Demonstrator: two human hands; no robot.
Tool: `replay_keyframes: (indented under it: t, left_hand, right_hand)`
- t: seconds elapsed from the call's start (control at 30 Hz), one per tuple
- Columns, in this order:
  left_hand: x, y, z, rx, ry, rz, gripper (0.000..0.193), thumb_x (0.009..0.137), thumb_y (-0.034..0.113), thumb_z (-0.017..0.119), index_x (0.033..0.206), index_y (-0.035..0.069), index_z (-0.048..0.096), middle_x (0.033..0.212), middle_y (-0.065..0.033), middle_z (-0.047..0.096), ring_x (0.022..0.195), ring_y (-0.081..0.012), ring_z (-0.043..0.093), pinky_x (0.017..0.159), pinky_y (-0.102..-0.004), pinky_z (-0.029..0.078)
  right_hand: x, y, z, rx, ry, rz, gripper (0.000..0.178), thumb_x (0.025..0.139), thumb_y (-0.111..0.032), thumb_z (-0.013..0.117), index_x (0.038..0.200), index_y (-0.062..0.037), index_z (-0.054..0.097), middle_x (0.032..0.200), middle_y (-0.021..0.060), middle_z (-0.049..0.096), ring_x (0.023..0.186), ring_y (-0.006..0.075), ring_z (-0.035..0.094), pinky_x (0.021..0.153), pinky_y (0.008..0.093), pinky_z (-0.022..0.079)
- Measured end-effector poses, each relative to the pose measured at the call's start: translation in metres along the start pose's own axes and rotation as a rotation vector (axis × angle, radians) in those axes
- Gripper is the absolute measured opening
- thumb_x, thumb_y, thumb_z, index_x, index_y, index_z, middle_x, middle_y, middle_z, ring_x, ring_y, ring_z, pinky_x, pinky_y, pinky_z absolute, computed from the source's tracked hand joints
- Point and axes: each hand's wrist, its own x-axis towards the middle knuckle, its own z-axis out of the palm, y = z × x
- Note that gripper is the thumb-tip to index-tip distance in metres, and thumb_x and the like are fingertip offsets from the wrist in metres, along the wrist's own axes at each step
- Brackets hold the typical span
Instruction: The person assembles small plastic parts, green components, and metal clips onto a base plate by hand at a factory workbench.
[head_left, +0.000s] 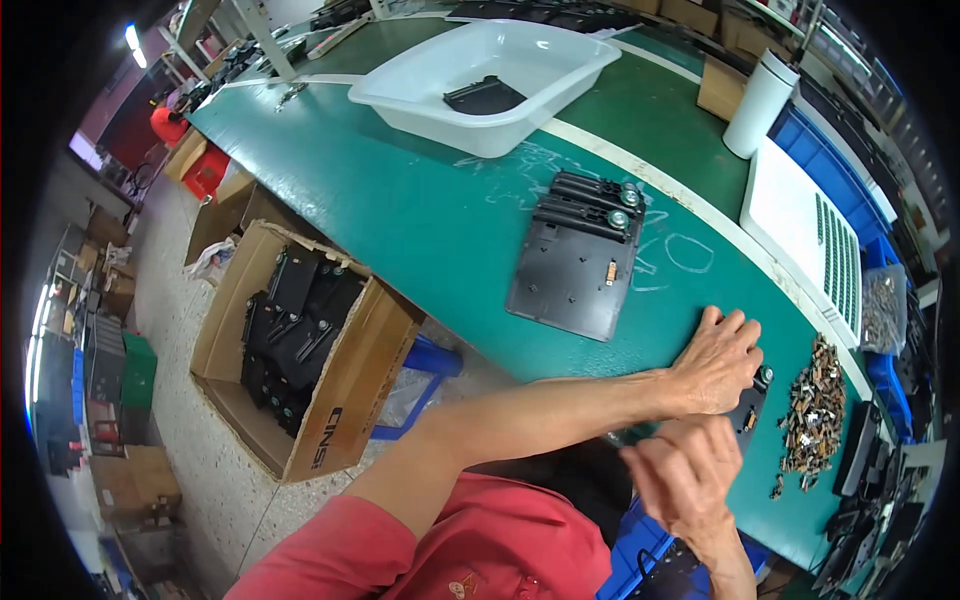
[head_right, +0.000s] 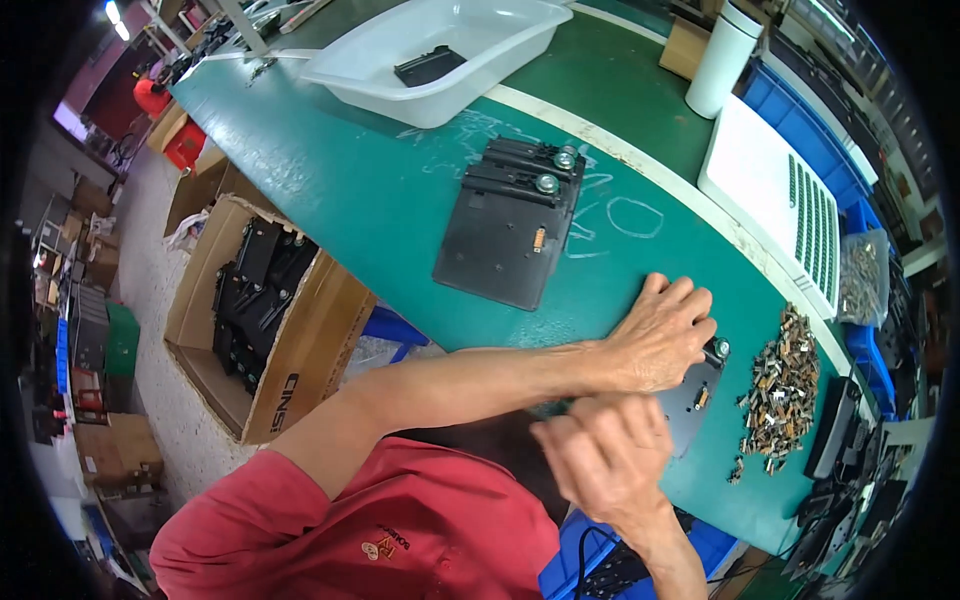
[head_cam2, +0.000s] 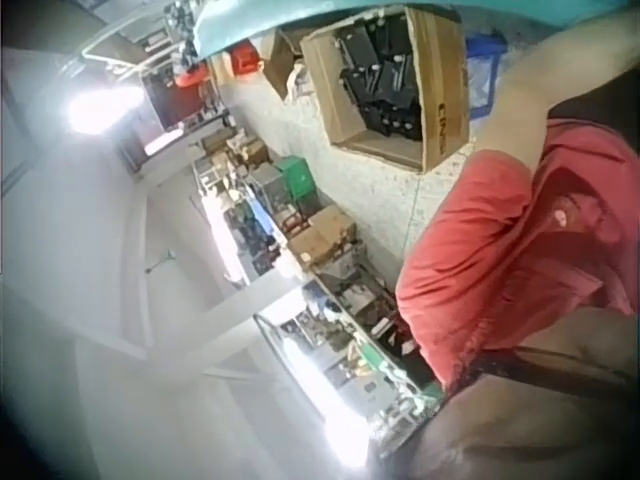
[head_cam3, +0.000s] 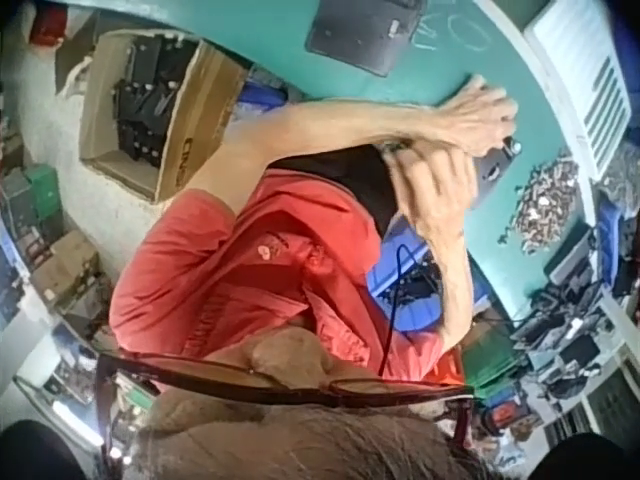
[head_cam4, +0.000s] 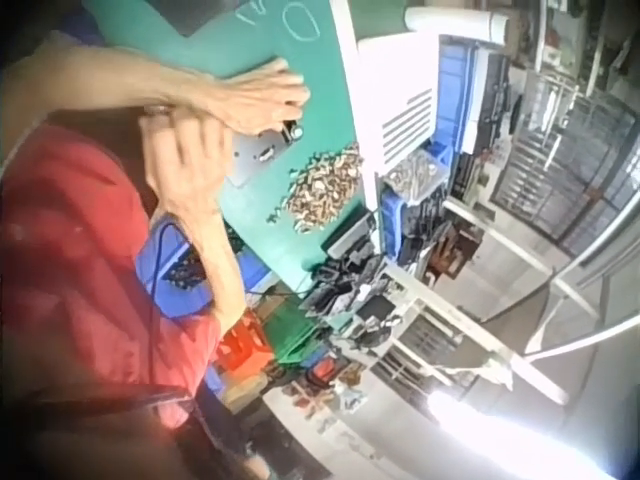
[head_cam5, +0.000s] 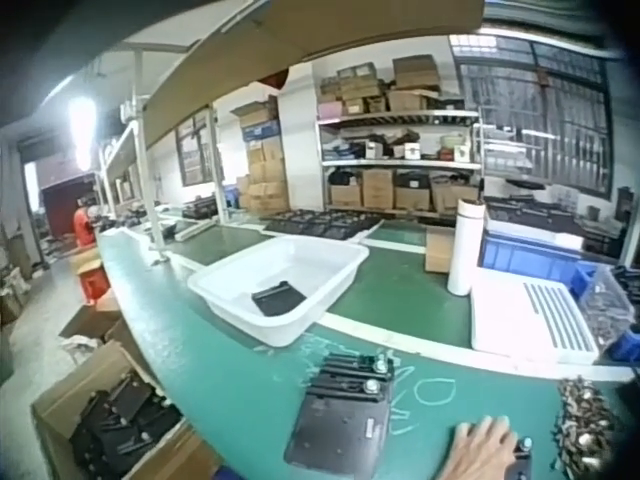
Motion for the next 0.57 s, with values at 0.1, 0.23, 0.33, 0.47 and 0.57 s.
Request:
replay_keyframes:
  t: [0.1, 0.23, 0.33, 0.47, 0.57]
  left_hand:
    - [0.001, 0.0, 0.001, -0.01, -0.011, -0.003, 0.02, 0.073, 0.018, 0.076, 0.081, 0.002, 0.067, 0.096, -0.0109, 0.051, 0.094, -0.0261, 0.045, 0.08, -0.0434, 0.032]
    - [0.0, -0.001, 0.0, -0.009, -0.015, -0.011, 0.02, 0.072, 0.018, 0.077, 0.08, 0.002, 0.067, 0.095, -0.0109, 0.051, 0.093, -0.0254, 0.045, 0.08, -0.0431, 0.032]
    - [0.002, 0.0, 0.001, -0.012, -0.015, -0.012, 0.02, 0.073, 0.018, 0.077, 0.079, 0.002, 0.067, 0.094, -0.011, 0.051, 0.092, -0.0254, 0.045, 0.079, -0.043, 0.032]
    - [0.001, 0.0, 0.001, -0.017, 0.003, 0.01, 0.02, 0.073, 0.018, 0.077, 0.079, 0.002, 0.067, 0.094, -0.0108, 0.051, 0.092, -0.0251, 0.045, 0.079, -0.043, 0.032]
    - [-0.001, -0.002, 0.0, 0.002, -0.012, 0.007, 0.021, 0.074, 0.02, 0.077, 0.081, 0.003, 0.068, 0.096, -0.0101, 0.051, 0.093, -0.0248, 0.045, 0.079, -0.043, 0.033]
  right_hand:
    - [-0.014, 0.005, -0.012, -0.023, 0.017, 0.113, 0.029, 0.065, -0.005, 0.082, 0.082, -0.007, 0.058, 0.081, 0.0066, 0.058, 0.072, 0.0249, 0.056, 0.064, 0.0374, 0.042]
    - [-0.035, 0.011, -0.024, -0.074, 0.08, 0.282, 0.024, 0.067, 0.004, 0.076, 0.082, -0.004, 0.059, 0.08, 0.0095, 0.059, 0.072, 0.0273, 0.055, 0.063, 0.0375, 0.044]
    - [-0.055, 0.013, -0.031, -0.139, 0.147, 0.389, 0.018, 0.073, 0.008, 0.071, 0.085, -0.0006, 0.06, 0.084, 0.0126, 0.061, 0.075, 0.0274, 0.055, 0.067, 0.038, 0.045]
    - [-0.091, 0.02, -0.033, -0.178, 0.288, 0.591, 0.012, 0.079, 0.006, 0.067, 0.088, 0.0017, 0.06, 0.086, 0.013, 0.061, 0.078, 0.0266, 0.055, 0.072, 0.0371, 0.045]
    - [-0.115, 0.026, -0.033, -0.074, 0.405, 0.825, 0.004, 0.09, -0.002, 0.063, 0.088, 0.0006, 0.06, 0.087, 0.0098, 0.062, 0.078, 0.0263, 0.054, 0.072, 0.0377, 0.045]
